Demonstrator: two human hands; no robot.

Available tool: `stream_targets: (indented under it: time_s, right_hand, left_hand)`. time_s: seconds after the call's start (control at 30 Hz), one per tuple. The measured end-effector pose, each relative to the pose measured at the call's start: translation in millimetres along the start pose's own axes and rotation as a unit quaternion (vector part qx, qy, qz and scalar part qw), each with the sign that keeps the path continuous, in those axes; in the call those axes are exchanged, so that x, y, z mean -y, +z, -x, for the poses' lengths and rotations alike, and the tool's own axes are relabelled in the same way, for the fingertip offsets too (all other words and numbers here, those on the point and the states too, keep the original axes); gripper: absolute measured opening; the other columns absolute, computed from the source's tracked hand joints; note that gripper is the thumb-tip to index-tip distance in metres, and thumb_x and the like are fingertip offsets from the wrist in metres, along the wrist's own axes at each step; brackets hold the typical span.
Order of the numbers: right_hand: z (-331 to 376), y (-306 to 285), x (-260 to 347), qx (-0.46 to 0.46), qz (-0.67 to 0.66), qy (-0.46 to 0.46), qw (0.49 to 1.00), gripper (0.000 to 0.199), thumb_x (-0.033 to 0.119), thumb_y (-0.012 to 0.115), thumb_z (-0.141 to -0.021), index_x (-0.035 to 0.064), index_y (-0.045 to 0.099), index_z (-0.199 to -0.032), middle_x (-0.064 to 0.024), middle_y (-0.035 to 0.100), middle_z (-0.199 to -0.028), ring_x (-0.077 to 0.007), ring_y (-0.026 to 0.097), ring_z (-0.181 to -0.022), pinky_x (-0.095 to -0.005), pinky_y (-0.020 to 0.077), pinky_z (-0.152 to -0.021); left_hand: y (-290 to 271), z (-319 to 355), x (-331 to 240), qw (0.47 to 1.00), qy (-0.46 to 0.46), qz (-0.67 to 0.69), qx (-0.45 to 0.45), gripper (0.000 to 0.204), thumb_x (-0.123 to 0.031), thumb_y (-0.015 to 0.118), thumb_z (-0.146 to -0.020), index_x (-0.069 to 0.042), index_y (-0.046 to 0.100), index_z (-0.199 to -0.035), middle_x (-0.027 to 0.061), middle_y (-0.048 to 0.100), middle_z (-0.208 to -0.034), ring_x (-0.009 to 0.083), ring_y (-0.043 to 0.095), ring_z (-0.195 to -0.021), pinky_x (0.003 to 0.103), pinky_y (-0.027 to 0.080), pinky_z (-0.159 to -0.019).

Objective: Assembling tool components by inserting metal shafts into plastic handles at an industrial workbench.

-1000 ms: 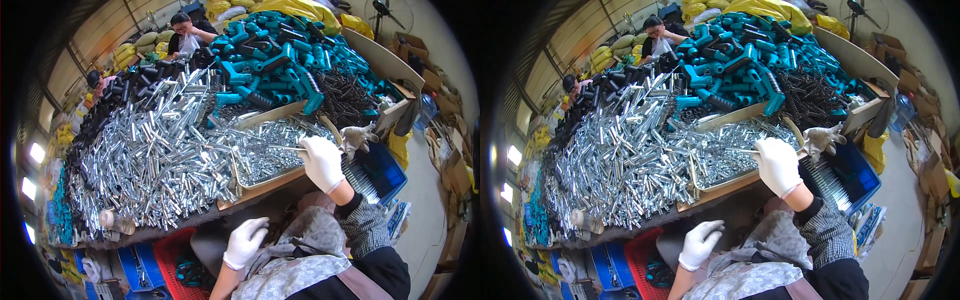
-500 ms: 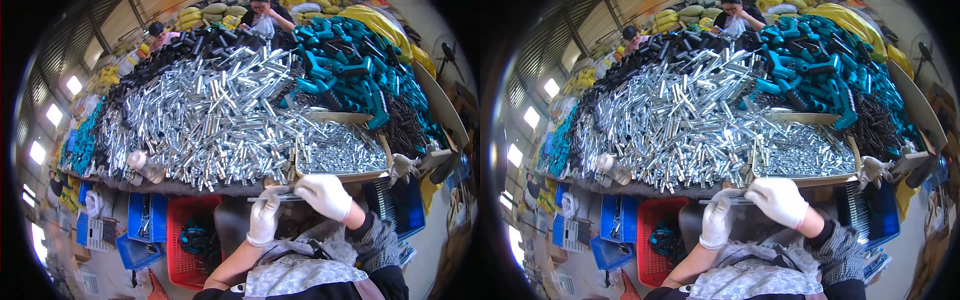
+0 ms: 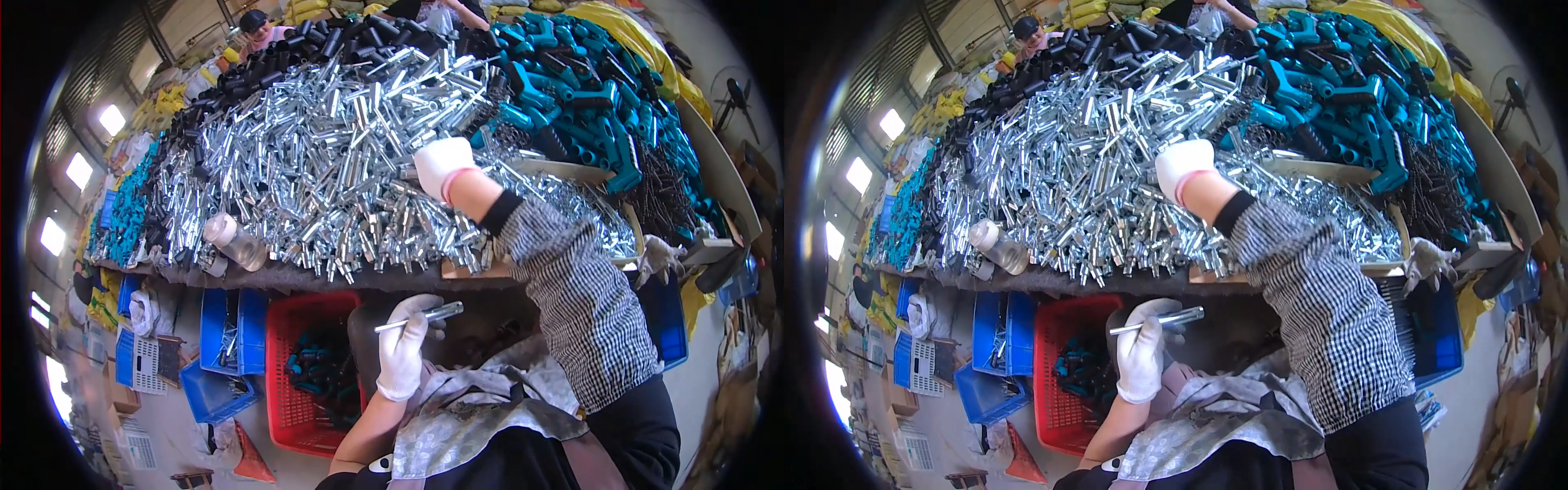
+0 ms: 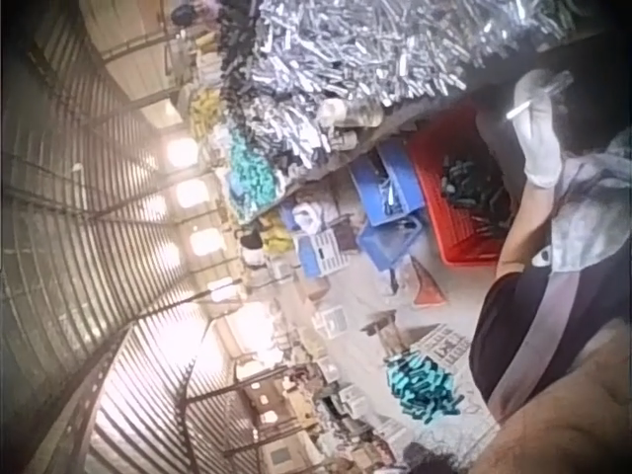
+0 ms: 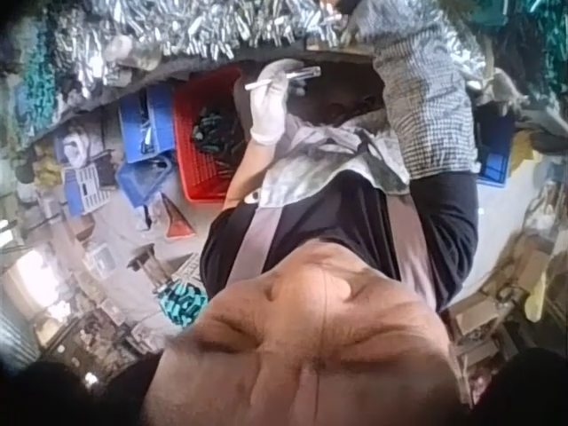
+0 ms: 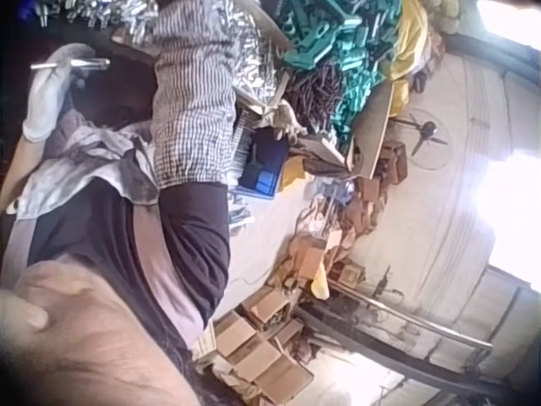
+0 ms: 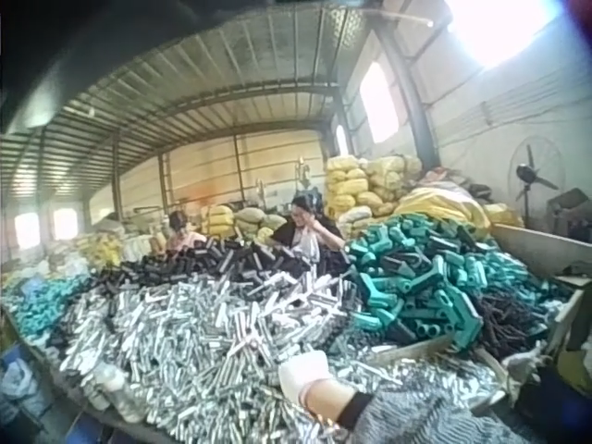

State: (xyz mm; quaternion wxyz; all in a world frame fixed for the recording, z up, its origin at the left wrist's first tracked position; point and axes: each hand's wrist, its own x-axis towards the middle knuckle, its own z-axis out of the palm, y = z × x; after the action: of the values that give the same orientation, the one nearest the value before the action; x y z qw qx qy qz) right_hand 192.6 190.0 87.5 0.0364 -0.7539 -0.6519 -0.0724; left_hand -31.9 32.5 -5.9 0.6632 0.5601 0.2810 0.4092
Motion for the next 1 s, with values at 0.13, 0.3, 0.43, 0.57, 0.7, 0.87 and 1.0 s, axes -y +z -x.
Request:
stream_targets:
  time_s: [0.13,0.3,0.43,0.57,0.7,0.87,1.0]
  right_hand:
    - [-3,-11,-23,0.033,-0.034,0.014,0.999,0.032,0.027,0.065,-0.08,0.0045,0.075,-0.1,-0.0182,0.074,-0.097,-0.0334,0.072,-0.091,-0.0428,0.0568,-0.079]
    - [-2,8,-31,0.049,-0.106,0.029,0.993,0.038,0.036,0.067,-0.076,0.006,0.077,-0.098,-0.0167,0.074,-0.1,-0.0336,0.072,-0.095,-0.0428,0.0564,-0.081]
    - [2,12,-13,0.018,-0.103,0.068,0.992,0.037,0.035,0.067,-0.076,0.0065,0.077,-0.098,-0.0171,0.074,-0.103,-0.0322,0.072,-0.096,-0.042,0.0563,-0.08]
    - [22,4,-31,-0.126,-0.035,-0.015,0.991,0.03,0.031,0.07,-0.076,0.0057,0.076,-0.092,-0.0165,0.073,-0.095,-0.0328,0.071,-0.091,-0.0427,0.0549,-0.08]
    - [81,-21,-60,-0.236,-0.15,-0.039,0.959,0.02,0.024,0.07,-0.081,0.0073,0.067,-0.092,-0.0156,0.069,-0.083,-0.0363,0.068,-0.083,-0.0462,0.0528,-0.074]
    - [216,-12,-44,-0.156,-0.381,-0.083,0.908,0.025,0.021,0.076,-0.075,0.0071,0.069,-0.095,-0.0136,0.067,-0.084,-0.0339,0.067,-0.081,-0.0404,0.0531,-0.073]
    - [276,34,-20,-0.034,-0.445,-0.036,0.894,0.03,0.018,0.08,-0.07,0.0051,0.069,-0.095,-0.0127,0.066,-0.083,-0.031,0.067,-0.079,-0.0383,0.0531,-0.071]
  left_hand:
    - [7,0,-4,1.0,0.022,-0.006,0.008,0.046,-0.034,0.052,-0.104,0.006,0.057,-0.125,0.0151,0.066,-0.114,0.0163,0.064,-0.092,0.028,0.053,-0.077]
    - [10,3,-4,0.999,0.039,-0.025,0.001,0.047,-0.033,0.052,-0.103,0.007,0.056,-0.126,0.0162,0.066,-0.115,0.0162,0.064,-0.092,0.028,0.052,-0.078]
    - [12,5,-6,0.999,0.038,-0.028,-0.001,0.048,-0.034,0.053,-0.103,0.008,0.055,-0.127,0.0159,0.065,-0.115,0.0165,0.064,-0.091,0.029,0.053,-0.08]
    - [13,4,-12,0.992,0.095,-0.082,-0.021,0.048,-0.032,0.055,-0.102,0.007,0.054,-0.129,0.0149,0.064,-0.118,0.0176,0.064,-0.096,0.031,0.053,-0.085]
    - [5,-4,-4,0.984,0.139,-0.102,-0.047,0.039,-0.025,0.059,-0.101,0.004,0.056,-0.128,0.0126,0.062,-0.117,0.0169,0.063,-0.1,0.03,0.053,-0.086]
    - [14,5,-9,0.99,0.119,0.065,-0.038,0.044,-0.026,0.067,-0.096,0.001,0.05,-0.127,0.0184,0.066,-0.114,0.0212,0.067,-0.084,0.033,0.056,-0.07]
    - [34,3,-6,0.993,0.092,-0.032,0.072,0.043,-0.024,0.071,-0.095,0.002,0.053,-0.123,0.0145,0.069,-0.103,0.0187,0.067,-0.086,0.029,0.055,-0.077]
